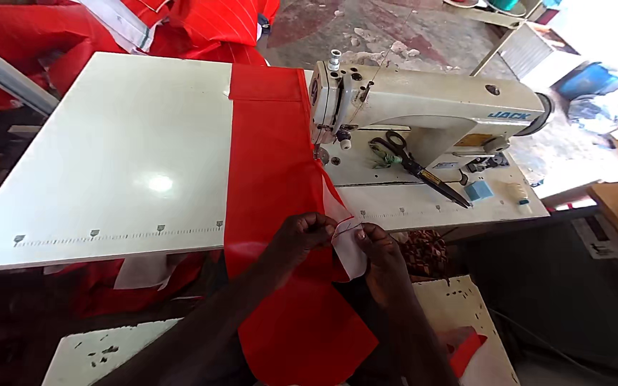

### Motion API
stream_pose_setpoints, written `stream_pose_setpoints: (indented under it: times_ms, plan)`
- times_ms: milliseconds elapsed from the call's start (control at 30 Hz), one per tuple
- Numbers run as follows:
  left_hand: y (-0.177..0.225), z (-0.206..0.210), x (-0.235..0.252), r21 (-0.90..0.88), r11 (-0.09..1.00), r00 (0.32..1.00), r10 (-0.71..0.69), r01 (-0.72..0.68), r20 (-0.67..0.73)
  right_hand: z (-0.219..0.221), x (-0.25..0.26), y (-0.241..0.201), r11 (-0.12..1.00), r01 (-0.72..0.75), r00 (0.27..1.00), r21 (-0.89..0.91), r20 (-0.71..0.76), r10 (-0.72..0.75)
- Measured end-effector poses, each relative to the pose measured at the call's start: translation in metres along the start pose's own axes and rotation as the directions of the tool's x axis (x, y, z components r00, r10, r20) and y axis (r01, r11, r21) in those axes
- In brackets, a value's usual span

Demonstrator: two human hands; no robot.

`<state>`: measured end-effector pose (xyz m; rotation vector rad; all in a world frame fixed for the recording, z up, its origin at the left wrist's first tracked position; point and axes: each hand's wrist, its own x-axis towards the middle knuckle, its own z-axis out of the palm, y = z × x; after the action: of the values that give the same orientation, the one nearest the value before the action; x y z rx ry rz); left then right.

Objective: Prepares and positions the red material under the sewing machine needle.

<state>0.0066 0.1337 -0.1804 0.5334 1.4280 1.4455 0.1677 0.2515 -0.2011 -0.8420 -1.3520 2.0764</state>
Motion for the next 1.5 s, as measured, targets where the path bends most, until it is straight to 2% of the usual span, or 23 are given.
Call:
stream_pose_setpoints:
  times_ms: [100,200,300,400,633,767,833,933,1000,1067,1133,1267,1400,1500]
  plan:
    - [0.003,0.001,-0.001,0.107,0.991,0.996,0.08,-0.075,-0.038,0.005,0.002,0.0,0.981,0.094,0.993,-0.171,-0.05,-0.104]
    - [-0.004,0.003,-0.002,0.334,0.913,0.963,0.266,-0.237,-0.044,0.012,0.002,-0.002,0.922,0.188,0.968,-0.338,-0.092,-0.232]
    - [-0.012,0.005,-0.003,0.478,0.813,0.924,0.381,-0.332,-0.005,0.016,0.004,-0.004,0.896,0.143,0.974,-0.421,-0.102,-0.203]
    - [-0.016,0.007,-0.002,0.513,0.769,0.899,0.439,-0.383,0.013,0.017,0.008,-0.003,0.91,0.075,0.984,-0.407,-0.117,-0.133]
    - [-0.014,0.004,-0.001,0.375,0.892,0.942,0.315,-0.252,-0.117,0.016,0.003,0.006,0.963,0.148,0.987,-0.226,-0.024,-0.157]
    - [-0.018,0.014,-0.002,0.311,0.936,0.934,0.25,-0.166,-0.255,0.019,-0.001,0.002,0.973,0.16,0.984,-0.168,-0.052,-0.171]
    - [-0.017,0.02,-0.004,0.262,0.962,0.943,0.151,-0.071,-0.297,0.021,-0.003,-0.003,0.977,0.166,0.982,-0.135,-0.069,-0.177]
    - [-0.006,0.029,-0.007,-0.074,0.994,0.962,-0.094,0.077,-0.255,0.018,-0.003,-0.011,0.978,0.159,0.984,-0.134,-0.064,-0.168]
    - [0.0,0.036,-0.004,-0.357,0.918,0.947,-0.254,0.172,-0.196,0.015,-0.001,-0.013,0.974,0.145,0.986,-0.173,-0.057,-0.157]
    - [0.003,0.042,-0.001,-0.506,0.831,0.929,-0.344,0.232,-0.139,0.011,0.001,-0.017,0.969,0.118,0.99,-0.219,-0.054,-0.132]
    - [0.001,0.047,0.002,-0.535,0.813,0.926,-0.352,0.229,-0.139,0.005,0.003,-0.022,0.959,0.057,0.997,-0.278,-0.04,-0.07]
    - [-0.007,0.054,0.003,-0.441,0.884,0.93,-0.28,0.153,-0.239,-0.003,0.008,-0.021,0.927,-0.032,0.999,-0.374,-0.025,0.025]
    - [-0.009,0.052,0.003,-0.453,0.869,0.923,-0.322,0.199,-0.212,-0.006,0.01,-0.012,0.929,-0.033,0.999,-0.367,-0.028,0.024]
    - [-0.01,0.053,0.003,-0.467,0.846,0.919,-0.363,0.256,-0.153,-0.006,0.01,-0.006,0.936,0.024,0.998,-0.352,-0.05,-0.044]
